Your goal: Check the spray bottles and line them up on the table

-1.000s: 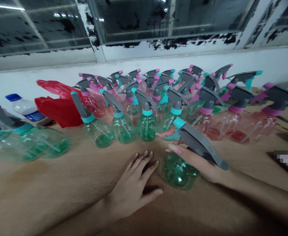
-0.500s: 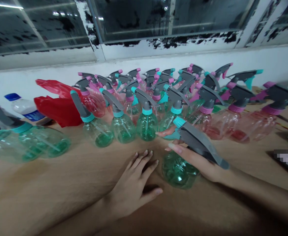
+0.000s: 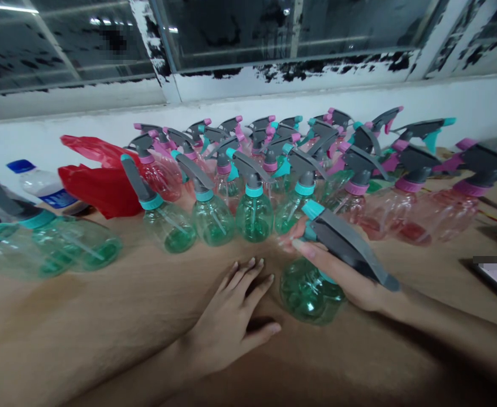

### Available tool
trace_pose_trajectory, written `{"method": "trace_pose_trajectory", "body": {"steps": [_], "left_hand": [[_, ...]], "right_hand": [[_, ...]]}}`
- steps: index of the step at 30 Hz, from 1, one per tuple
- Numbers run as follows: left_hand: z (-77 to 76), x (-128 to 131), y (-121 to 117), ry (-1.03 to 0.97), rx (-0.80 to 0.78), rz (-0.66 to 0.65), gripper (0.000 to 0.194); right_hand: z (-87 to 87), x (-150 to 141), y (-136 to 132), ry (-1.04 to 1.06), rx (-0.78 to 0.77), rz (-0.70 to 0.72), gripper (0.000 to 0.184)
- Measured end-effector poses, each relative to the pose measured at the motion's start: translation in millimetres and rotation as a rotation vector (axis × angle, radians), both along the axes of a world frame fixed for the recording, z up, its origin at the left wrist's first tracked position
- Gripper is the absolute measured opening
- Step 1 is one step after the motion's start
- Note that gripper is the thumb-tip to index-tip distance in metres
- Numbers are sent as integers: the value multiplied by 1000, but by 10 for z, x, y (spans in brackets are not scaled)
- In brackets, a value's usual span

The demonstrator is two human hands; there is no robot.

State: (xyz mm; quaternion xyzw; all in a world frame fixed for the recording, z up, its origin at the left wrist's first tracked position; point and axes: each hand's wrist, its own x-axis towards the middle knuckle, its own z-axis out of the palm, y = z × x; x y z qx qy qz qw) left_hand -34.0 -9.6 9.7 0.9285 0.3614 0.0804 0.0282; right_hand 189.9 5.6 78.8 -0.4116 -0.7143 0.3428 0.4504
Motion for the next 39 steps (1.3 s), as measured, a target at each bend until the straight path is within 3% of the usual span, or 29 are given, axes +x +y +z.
{"method": "trace_pose_trajectory", "body": {"steps": [6, 13, 21, 39], "left_hand": [[8, 8, -3, 16, 12, 4, 63], [-9, -3, 1, 8, 12, 2, 63], [8, 6, 5, 8, 7, -2, 64], [-10, 2, 0, -3, 10, 2, 63]], "right_hand": [[-35, 13, -2, -37, 27, -69, 15], [-106, -23, 58, 103, -44, 43, 16], [-118, -1, 40, 105, -58, 39, 24], [-127, 6, 36, 109, -65, 28, 20]]}}
